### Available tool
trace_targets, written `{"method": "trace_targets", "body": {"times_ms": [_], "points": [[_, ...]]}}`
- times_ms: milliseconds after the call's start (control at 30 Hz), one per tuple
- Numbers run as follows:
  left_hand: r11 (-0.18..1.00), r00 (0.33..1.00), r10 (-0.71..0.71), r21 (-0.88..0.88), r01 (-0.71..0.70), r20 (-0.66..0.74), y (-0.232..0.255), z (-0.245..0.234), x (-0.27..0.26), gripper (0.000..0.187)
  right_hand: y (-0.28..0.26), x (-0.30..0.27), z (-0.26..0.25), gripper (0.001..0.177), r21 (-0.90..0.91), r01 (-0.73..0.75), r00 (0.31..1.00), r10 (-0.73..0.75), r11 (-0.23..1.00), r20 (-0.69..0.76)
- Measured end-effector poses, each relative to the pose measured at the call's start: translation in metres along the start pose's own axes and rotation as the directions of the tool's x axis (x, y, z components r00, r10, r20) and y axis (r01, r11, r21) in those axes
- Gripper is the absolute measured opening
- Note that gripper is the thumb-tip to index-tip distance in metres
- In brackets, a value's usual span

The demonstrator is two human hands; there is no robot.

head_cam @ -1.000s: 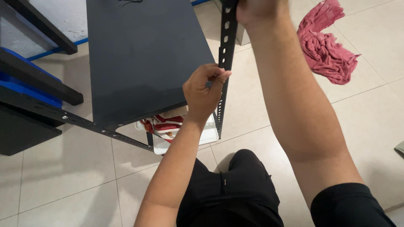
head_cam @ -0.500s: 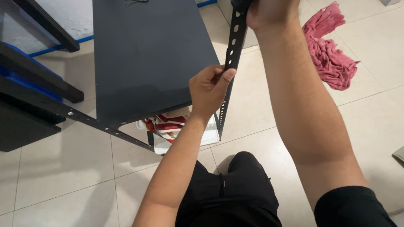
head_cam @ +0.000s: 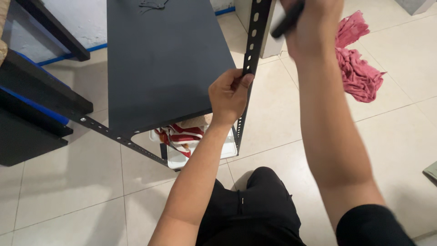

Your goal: The person assembles a metal shelving unit by attaching vertical uprights to a horizontal shelf using a screwdriver and screws. They align the uprights, insert screws into the holes, and tighten them to secure the frame.

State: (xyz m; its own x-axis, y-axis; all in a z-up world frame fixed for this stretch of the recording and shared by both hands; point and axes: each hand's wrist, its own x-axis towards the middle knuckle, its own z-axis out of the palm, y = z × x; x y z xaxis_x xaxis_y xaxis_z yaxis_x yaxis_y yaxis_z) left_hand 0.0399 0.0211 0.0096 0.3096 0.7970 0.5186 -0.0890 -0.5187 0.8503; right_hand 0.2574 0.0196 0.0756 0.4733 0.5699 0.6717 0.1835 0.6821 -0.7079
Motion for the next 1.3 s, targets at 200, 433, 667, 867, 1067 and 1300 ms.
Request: {"method": "trace_targets", "body": {"times_ms": [200,433,667,867,1067,1300], "points": [[0.979,0.995,0.031,-0.202,-0.011,0.095,-0.008,-0.007,0.009,0.012,-0.02,-0.105,0.022,0.042,-0.075,-0.362,0.926,0.367,0.929,0.087],[0.812,0.926,-0.156,-0.489,0.319,0.344,-0.023,-0.015,0.021,0.011,-0.009,-0.125,0.041,0.053,0.145,-0.388,0.921,0.375,0.91,0.108],[0.739,0.858,-0.25,-0.484,0.469,0.448,-0.037,-0.019,0.026,0.01,-0.002,-0.125,0.032,0.036,0.089,-0.406,0.904,0.385,0.91,0.188],[0.641,0.767,-0.301,-0.475,0.603,0.566,-0.042,-0.028,0.037,0.008,0.003,-0.13,0.046,0.03,0.025,-0.376,0.925,0.374,0.926,0.067],[0.823,0.921,-0.123,-0.48,0.303,0.37,-0.04,-0.019,0.019,0.008,0.01,-0.14,0.045,0.032,0.024,-0.347,0.937,0.346,0.938,0.04],[0.809,0.949,-0.102,-0.53,0.254,0.3,-0.035,-0.014,0.008,0.024,0.022,-0.147,0.036,0.038,0.051,-0.326,0.945,0.323,0.944,0.061]]}}
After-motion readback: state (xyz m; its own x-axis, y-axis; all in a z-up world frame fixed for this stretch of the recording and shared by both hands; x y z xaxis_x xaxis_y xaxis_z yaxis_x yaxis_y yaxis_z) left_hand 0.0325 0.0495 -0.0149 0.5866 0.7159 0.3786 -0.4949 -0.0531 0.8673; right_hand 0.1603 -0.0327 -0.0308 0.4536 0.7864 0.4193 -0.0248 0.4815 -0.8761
